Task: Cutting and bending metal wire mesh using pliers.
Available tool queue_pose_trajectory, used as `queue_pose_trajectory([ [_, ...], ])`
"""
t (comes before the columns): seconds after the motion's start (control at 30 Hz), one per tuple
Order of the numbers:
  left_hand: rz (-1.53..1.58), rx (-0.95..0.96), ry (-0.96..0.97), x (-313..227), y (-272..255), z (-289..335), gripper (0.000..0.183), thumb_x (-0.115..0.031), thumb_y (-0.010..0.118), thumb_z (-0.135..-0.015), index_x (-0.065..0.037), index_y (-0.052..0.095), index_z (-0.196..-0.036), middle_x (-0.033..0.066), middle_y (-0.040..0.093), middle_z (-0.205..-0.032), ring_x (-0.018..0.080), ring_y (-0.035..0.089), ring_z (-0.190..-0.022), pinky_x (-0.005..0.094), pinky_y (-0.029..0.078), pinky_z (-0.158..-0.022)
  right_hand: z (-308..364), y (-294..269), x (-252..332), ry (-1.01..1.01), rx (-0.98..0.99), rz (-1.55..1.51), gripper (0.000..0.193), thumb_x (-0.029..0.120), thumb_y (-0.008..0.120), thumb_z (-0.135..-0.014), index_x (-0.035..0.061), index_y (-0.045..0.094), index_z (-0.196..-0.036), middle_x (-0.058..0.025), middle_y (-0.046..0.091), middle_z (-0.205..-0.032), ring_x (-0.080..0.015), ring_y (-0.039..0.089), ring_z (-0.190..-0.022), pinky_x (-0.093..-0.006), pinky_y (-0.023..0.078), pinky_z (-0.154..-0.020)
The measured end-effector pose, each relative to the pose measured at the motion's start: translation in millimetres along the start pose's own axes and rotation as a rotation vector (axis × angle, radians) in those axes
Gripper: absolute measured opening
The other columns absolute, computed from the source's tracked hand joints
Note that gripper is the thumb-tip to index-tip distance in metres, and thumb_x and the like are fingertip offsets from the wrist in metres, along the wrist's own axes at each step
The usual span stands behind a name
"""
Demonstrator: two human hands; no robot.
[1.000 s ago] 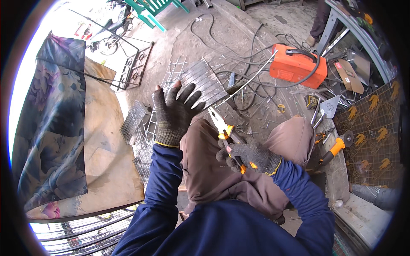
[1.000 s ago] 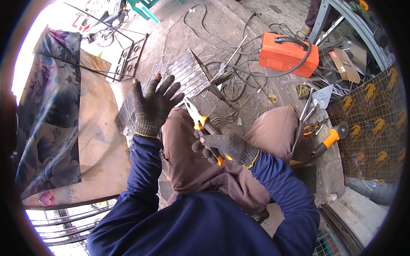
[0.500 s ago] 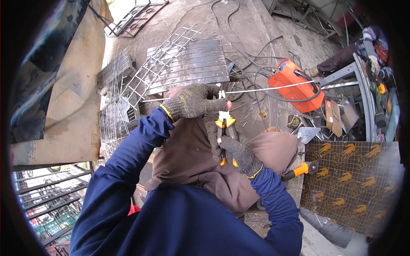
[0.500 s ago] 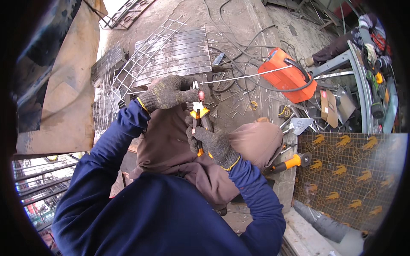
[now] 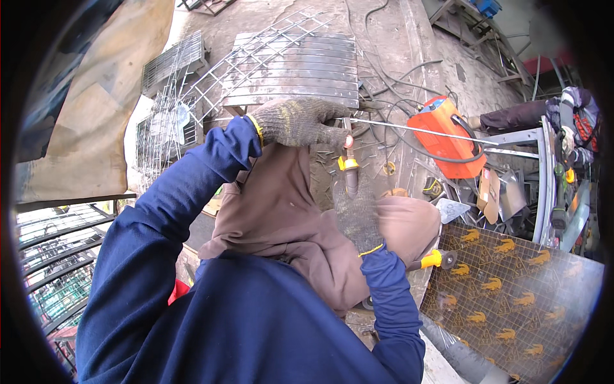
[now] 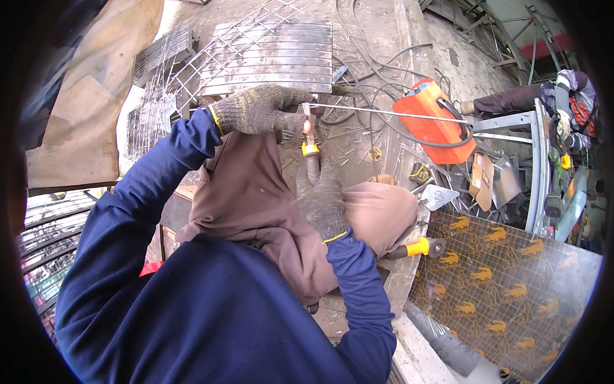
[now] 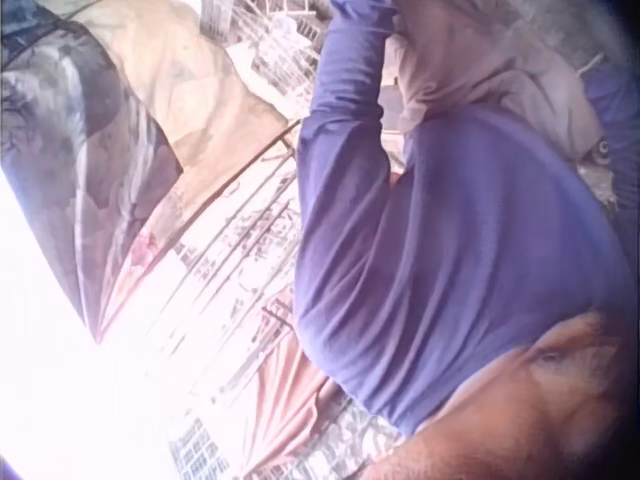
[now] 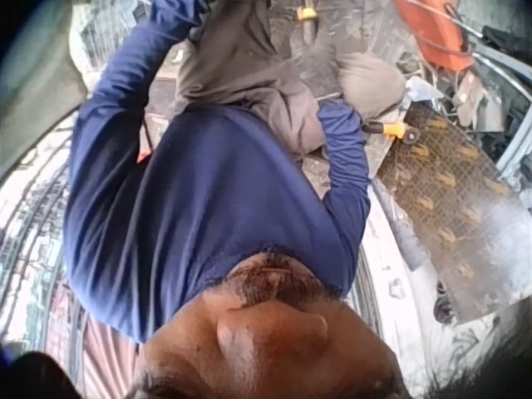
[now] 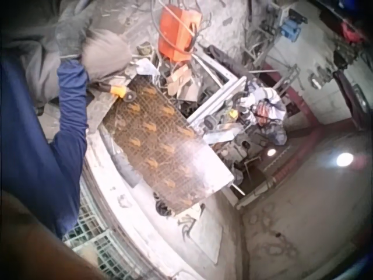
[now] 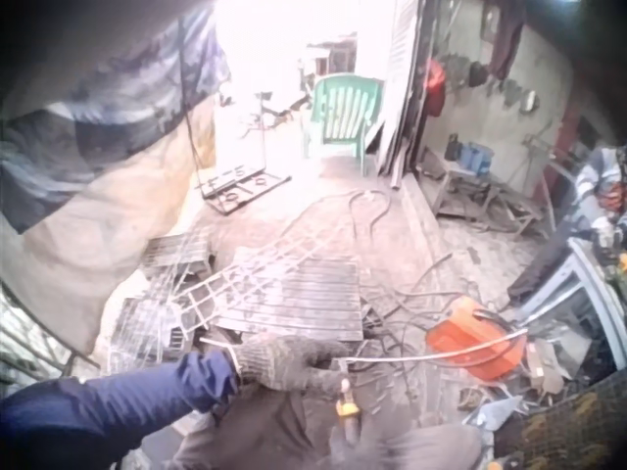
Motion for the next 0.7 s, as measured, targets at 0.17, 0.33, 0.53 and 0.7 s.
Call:
queue_pose_trajectory([
  [0.17, -0.183, -0.011, -0.072, 6.5, -3.6, 8.9, 0.056, -0.027, 0.071, -0.093, -0.003, 0.052, -0.14, 0.0057, 0.066, -0.12, 0.0093, 0.055, -0.109, 0.0278, 0.045, -0.097, 0.2, -9.1, 29.6, 0.208, -0.072, -0.2, 0.036, 0.02, 0.062, -0.091, -0.0025, 0.051, -0.118, -0.0317, 0.062, -0.094, -0.0501, 0.062, -0.092, -0.0533, 0.05, -0.074],
  [0.33, -0.009, -0.056, 0.119, 14.8, -6.5, 0.3, 0.065, -0.052, 0.067, -0.09, -0.008, 0.055, -0.136, 0.0071, 0.065, -0.115, 0.0167, 0.057, -0.108, 0.0334, 0.044, -0.097, -10.9, -7.1, 19.9, 0.15, -0.102, -0.144, 0.036, 0.018, 0.063, -0.089, -0.0016, 0.053, -0.117, -0.0297, 0.061, -0.09, -0.0499, 0.062, -0.086, -0.052, 0.05, -0.072],
  [0.53, -0.201, -0.083, -0.096, -10.2, -9.2, 12.4, 0.052, -0.031, 0.07, -0.093, -0.008, 0.056, -0.138, 0.0037, 0.07, -0.111, 0.0088, 0.059, -0.101, 0.0288, 0.048, -0.092, -1.1, 4.0, 0.7, 0.049, -0.043, -0.091, 0.037, 0.017, 0.066, -0.087, -0.0033, 0.053, -0.115, -0.025, 0.062, -0.084, -0.0462, 0.063, -0.081, -0.0511, 0.05, -0.069],
  [0.7, 0.035, -0.046, -0.106, 3.6, -4.9, 6.2, 0.049, -0.027, 0.076, -0.088, -0.003, 0.063, -0.129, 0.0041, 0.07, -0.113, 0.008, 0.059, -0.099, 0.0282, 0.048, -0.091, 1.4, 6.5, 19.7, 0.366, 0.243, -0.92, 0.044, 0.019, 0.07, -0.085, -0.0001, 0.053, -0.121, -0.0144, 0.063, -0.082, -0.031, 0.064, -0.07, -0.0441, 0.051, -0.061],
])
Point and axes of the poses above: each hand's wrist, its own z-axis away from the middle knuckle, its own y-axis out of the palm, x = y × z, the point moved 4 cm from there along -z, towards the middle knuckle
